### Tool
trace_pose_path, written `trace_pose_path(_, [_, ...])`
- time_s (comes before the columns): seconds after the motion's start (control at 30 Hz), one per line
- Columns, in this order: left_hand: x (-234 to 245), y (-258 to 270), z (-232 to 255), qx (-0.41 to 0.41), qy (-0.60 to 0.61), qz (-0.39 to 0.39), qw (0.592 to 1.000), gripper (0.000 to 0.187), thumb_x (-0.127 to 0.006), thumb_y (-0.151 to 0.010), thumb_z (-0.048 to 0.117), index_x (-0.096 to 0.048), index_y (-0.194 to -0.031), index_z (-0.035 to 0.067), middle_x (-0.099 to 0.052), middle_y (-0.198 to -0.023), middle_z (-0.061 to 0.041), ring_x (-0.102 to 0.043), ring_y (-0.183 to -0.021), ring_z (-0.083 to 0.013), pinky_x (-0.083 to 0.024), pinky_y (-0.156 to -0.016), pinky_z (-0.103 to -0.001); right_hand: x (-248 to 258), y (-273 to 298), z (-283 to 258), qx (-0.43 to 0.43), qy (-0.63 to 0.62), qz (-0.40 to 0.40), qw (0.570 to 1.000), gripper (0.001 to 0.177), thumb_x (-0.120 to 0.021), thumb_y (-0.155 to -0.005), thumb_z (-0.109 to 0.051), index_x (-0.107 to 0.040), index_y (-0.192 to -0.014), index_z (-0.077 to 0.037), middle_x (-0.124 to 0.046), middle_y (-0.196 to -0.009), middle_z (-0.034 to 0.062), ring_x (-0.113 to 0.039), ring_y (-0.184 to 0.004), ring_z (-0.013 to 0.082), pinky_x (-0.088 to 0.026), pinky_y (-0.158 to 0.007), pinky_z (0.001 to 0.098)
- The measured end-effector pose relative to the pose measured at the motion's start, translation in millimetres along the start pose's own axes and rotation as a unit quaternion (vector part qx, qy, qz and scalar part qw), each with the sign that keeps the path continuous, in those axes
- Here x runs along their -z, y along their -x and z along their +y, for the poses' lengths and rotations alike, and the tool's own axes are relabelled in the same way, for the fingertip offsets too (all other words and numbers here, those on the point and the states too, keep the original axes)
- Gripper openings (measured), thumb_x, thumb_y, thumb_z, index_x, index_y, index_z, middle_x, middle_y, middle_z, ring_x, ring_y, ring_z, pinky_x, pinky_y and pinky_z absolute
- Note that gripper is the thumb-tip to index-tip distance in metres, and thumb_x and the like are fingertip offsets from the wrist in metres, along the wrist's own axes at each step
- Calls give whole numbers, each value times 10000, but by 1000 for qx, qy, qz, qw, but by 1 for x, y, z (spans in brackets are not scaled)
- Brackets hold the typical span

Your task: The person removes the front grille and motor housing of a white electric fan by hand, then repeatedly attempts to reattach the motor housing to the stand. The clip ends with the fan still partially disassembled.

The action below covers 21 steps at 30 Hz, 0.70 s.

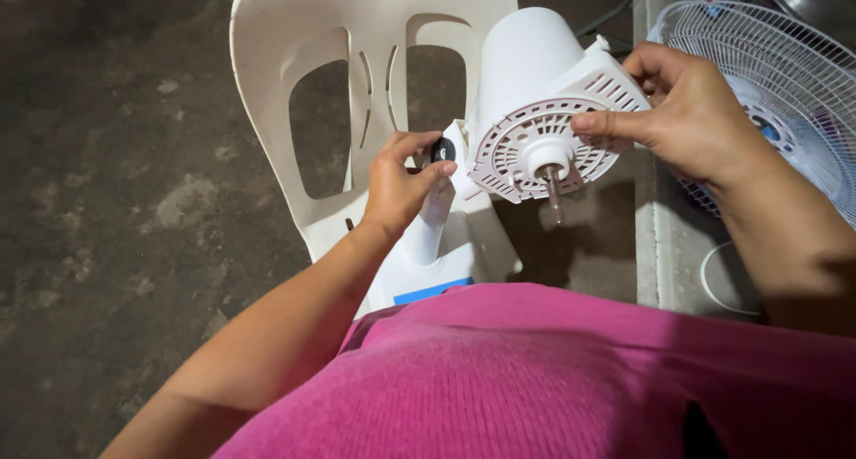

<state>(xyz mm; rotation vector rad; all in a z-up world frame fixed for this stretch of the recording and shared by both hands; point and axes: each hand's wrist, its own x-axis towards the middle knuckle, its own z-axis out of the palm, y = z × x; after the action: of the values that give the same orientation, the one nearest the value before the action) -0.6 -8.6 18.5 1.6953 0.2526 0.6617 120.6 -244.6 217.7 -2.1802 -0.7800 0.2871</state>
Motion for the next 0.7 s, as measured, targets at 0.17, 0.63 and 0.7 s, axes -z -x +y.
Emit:
trace_pose_path(0.17, [-5, 1, 2, 28, -8, 3, 1000, 441, -856, -753, 122, -740, -1177, 76, -681, -1053, -69, -684, -900, -196, -599, -805, -318, 0, 2, 1, 31, 10, -5, 999, 330, -882, -798, -150, -639, -985, -29, -730, -908, 91, -715, -798, 128, -621, -700, 277])
trace_pose_path(0.63, [0, -14, -9, -23, -69, -54, 996, 475, -892, -741, 92, -758, -1195, 51, -700, -1015, -108, -698, -862, -224, -580, -812, -328, -1, 6, -4, 4, 13, 15, 1000, 322, -897, -776, -162, -652, -936, -27, -718, -869, 85, -710, -774, 137, -615, -680, 270])
trace_pose_path(0.7, [0, -14, -9, -57, -73, -63, 994, 480, -874, -770, 87, -736, -1228, 51, -684, -1076, -123, -687, -884, -229, -576, -805, -333, 1, 7, -5, 2, 8, 14, 1000, 320, -895, -780, -168, -655, -940, -28, -710, -865, 79, -711, -771, 135, -615, -675, 269])
